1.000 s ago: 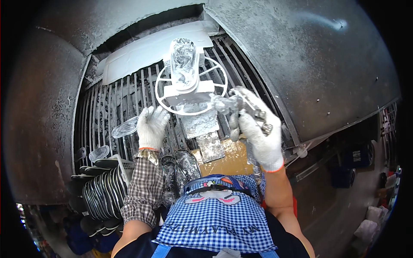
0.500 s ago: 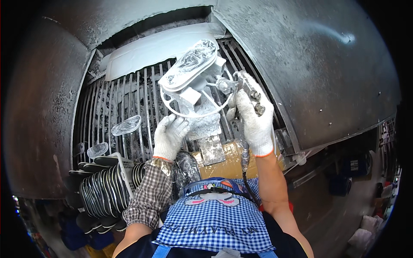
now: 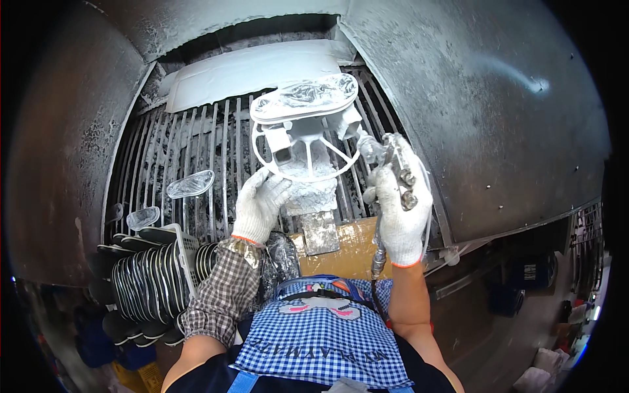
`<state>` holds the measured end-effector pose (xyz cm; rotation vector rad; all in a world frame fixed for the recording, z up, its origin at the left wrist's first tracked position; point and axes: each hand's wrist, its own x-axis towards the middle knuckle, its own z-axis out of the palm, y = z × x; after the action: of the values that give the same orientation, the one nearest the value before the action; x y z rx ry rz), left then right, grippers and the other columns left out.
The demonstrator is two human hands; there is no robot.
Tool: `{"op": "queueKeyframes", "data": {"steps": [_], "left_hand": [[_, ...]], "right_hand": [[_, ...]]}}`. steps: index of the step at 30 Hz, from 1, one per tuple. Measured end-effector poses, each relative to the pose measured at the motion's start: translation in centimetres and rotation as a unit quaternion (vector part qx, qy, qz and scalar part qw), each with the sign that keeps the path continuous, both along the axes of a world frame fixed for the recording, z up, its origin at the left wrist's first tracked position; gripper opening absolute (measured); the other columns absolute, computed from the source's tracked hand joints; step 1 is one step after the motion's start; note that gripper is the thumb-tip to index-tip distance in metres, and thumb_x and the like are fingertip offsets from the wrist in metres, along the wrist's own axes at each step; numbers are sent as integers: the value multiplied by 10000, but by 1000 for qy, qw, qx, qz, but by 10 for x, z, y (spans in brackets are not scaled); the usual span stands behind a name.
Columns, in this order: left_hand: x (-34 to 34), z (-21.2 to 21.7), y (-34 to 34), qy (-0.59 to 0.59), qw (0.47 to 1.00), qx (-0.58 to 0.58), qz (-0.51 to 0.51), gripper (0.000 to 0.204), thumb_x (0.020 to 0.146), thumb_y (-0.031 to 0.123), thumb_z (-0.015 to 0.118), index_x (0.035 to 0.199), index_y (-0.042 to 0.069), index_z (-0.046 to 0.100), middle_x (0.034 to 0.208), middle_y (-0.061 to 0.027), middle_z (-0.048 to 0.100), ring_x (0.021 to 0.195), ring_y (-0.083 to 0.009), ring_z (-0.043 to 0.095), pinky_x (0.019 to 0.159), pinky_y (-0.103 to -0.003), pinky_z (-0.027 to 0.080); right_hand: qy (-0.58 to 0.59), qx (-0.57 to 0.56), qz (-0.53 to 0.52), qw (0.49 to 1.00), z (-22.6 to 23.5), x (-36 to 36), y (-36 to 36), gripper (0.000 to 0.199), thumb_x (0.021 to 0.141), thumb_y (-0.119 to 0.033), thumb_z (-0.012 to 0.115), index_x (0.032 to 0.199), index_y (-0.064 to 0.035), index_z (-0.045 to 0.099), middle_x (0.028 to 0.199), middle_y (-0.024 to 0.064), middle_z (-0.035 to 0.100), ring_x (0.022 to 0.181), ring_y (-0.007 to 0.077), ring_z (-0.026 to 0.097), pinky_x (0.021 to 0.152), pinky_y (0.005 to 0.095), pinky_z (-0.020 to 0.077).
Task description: The person spray paints white plastic objects using a spray gun. They repeatedly pick up an object from a metal grate, rotate it to coat all sides, and place it back down. The process is repeated for multiple objects in a workshop setting.
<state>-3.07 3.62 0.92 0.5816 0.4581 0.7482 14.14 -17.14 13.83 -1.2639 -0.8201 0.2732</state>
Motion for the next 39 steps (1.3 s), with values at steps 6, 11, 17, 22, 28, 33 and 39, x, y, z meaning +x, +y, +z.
{"op": "queueKeyframes", "data": {"steps": [6,11,17,22,28,33,39], "left_hand": [[2,9,-3,-3,1000,3,7,545,1039,318,608,1435,-50,539,1323,-228,664,1141,-340,685,973,-457,587],[0,-1,-8,73,996,-26,47,358,1040,251,623,1290,-5,632,1157,-176,723,1007,-294,705,865,-412,588],[30,25,-45,47,996,64,-29,302,1034,268,679,1233,42,663,1074,-101,739,994,-240,709,862,-385,574],[82,56,-46,-42,999,20,-10,298,1018,267,732,1225,65,661,1099,-79,735,1053,-242,702,952,-408,557],[146,65,-29,-76,995,-36,53,212,1017,206,733,1174,85,658,1090,-56,699,1060,-236,675,978,-393,540],[180,80,-21,-93,981,-103,135,409,1017,129,714,1383,1,583,1162,-91,690,1012,-232,685,1025,-385,553],[169,76,-18,277,869,398,100,497,1007,-33,666,1482,2,523,1217,-184,713,1039,-209,705,891,-330,612]], "right_hand": [[87,53,79,992,-8,-1,1,554,1039,-48,651,1550,71,473,1236,111,705,973,104,672,841,254,572],[119,21,92,988,-3,-3,-14,593,1069,-92,634,1599,46,406,1207,98,695,1002,119,675,868,274,579],[128,-104,22,986,-76,18,-32,606,1089,-160,612,1625,9,385,1418,143,641,1134,165,670,922,294,569],[168,-274,-33,946,-152,24,-54,701,1063,-280,630,1654,-36,341,1520,160,593,1333,229,611,811,297,635],[218,-391,-61,892,-258,36,-96,733,979,-122,704,1626,-25,374,1440,127,634,1038,205,711,528,294,621],[239,-356,-48,902,-290,27,-107,701,944,-38,709,1591,-72,440,1409,101,638,989,186,713,497,312,627],[229,-397,-52,887,-297,25,-104,619,968,-75,701,1550,-83,491,1414,87,639,958,172,712,497,324,628]]}}
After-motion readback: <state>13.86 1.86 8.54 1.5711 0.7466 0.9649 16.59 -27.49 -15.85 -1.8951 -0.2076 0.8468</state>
